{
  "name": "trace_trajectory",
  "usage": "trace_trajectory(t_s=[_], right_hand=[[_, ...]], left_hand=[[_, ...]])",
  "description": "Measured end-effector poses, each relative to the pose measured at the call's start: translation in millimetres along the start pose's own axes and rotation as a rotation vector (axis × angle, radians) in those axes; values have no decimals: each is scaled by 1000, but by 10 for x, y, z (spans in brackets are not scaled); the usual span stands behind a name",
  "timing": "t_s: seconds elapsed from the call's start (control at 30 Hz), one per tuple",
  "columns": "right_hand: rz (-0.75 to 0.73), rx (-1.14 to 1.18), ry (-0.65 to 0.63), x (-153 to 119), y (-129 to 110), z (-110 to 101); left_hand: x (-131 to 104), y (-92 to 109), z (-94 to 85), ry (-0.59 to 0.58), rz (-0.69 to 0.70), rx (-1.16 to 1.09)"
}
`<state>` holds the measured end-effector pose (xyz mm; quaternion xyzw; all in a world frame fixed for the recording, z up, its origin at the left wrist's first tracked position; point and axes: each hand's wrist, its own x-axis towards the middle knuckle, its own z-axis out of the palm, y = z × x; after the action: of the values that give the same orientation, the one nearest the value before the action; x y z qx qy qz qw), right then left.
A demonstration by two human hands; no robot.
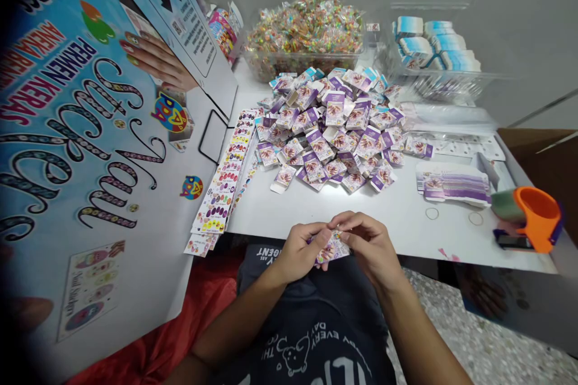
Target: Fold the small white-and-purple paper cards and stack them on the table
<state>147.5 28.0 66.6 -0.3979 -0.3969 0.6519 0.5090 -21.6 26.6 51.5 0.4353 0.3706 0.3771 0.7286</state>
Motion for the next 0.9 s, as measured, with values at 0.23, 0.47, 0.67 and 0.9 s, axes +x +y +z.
trace_trajectory(t_s=[0.23,0.47,0.67,0.9], right_hand=[[9,-56,-56,-20,6,-63],[311,69,14,-52,-2,98],[59,-235,371,-153,334,123],[-183,-657,333,-196,380,139]], left_hand=[[-12,18,-31,-46,-18,-14],[7,55,-28,-36,104,186],[58,-23,-9,112,365,619],[57,-139,-5,244,174,611]])
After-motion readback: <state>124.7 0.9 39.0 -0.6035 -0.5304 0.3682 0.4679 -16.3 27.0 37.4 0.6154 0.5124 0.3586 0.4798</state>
